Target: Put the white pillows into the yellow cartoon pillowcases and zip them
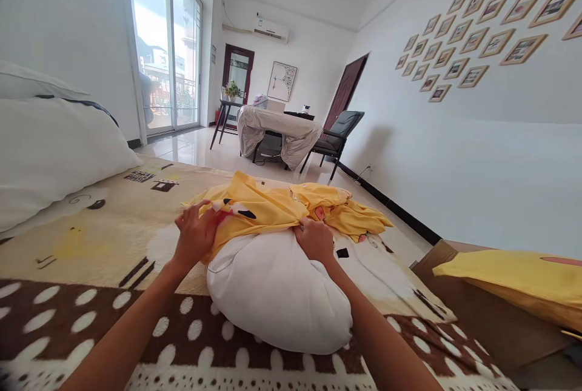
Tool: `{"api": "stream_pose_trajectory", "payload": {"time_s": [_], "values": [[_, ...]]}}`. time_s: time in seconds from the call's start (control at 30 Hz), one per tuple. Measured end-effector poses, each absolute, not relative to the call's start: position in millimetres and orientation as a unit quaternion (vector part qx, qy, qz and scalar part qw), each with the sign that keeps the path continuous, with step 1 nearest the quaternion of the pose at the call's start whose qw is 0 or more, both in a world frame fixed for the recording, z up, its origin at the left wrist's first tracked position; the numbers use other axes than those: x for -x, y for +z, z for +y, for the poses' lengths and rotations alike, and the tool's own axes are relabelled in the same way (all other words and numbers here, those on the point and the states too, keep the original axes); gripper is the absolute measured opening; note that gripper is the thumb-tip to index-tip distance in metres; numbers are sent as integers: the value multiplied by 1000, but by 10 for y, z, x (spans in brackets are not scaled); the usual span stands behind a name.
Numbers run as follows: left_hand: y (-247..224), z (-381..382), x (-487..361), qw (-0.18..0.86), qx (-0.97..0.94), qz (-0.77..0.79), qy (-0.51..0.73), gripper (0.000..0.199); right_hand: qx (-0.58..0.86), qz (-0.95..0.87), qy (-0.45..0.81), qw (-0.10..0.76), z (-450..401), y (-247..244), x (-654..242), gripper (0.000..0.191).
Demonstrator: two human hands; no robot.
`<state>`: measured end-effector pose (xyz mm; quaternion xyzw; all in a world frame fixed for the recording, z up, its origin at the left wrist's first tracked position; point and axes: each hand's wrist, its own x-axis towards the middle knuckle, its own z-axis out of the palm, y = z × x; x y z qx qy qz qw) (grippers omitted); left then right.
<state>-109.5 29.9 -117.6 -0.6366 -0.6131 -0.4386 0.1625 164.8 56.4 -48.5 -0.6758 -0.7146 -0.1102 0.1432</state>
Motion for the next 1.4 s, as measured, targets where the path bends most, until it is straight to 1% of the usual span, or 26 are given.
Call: {"api": "stream_pose_trajectory", "payload": {"time_s": [0.07, 0.13, 0.2, 0.23, 0.3, 0.37, 0.4, 0.43, 0.53, 0.6, 0.67, 0.8, 0.9, 1.0, 1.03, 1.1, 1.17, 1.23, 1.4], "values": [[-1161, 298, 1203, 197, 580, -641, -463, 24, 676, -714, -109, 144, 561, -482, -1648, 33], [-1071, 228, 1264, 197, 570, -620, -501, 20, 677, -714, -107, 143, 563, -477, -1654, 33], [-917, 90, 1215, 157, 629, -559, -517, 19, 677, -714, -104, 142, 570, -473, -1664, 32], [-832, 9, 1146, 123, 672, -526, -506, 22, 678, -714, -103, 142, 573, -472, -1669, 32], [-686, -139, 950, 57, 743, -488, -454, 26, 678, -714, -102, 141, 571, -472, -1673, 32], [-615, -230, 739, 24, 761, -500, -412, 20, 677, -715, -102, 141, 549, -471, -1657, 33], [-613, -250, 649, 17, 760, -522, -388, 16, 677, -716, -103, 139, 529, -469, -1639, 33], [-631, -256, 577, 15, 756, -548, -357, 17, 677, -716, -105, 136, 505, -465, -1613, 33], [-748, -228, 466, 23, 746, -619, -245, 26, 672, -721, -115, 125, 425, -447, -1505, 32], [-817, -203, 455, 28, 736, -638, -224, 30, 666, -726, -123, 121, 387, -431, -1436, 32], [-838, -185, 470, 5, 726, -641, -249, 29, 666, -725, -129, 117, 372, -419, -1389, 32], [-720, -184, 515, -100, 683, -633, -349, 12, 674, -720, -131, 99, 384, -407, -1346, 32], [-603, -256, 495, -137, 663, -604, -421, 7, 677, -719, -130, 90, 394, -403, -1324, 32], [-592, -390, 368, -103, 705, -567, -412, 6, 680, -716, -131, 87, 405, -410, -1342, 31], [-614, -439, 307, -74, 732, -555, -388, 7, 683, -714, -130, 87, 411, -418, -1365, 30], [-667, -527, 186, -5, 778, -541, -320, 16, 690, -706, -131, 91, 426, -443, -1434, 30], [-692, -595, 113, 39, 801, -543, -251, 24, 697, -697, -133, 100, 445, -474, -1520, 30], [-661, -639, 129, 34, 809, -548, -209, 26, 702, -690, -132, 116, 465, -500, -1608, 30], [-459, -646, 501, 0, 834, -526, -166, 35, 712, -675, -105, 162, 517, -521, -1759, 29]]}}
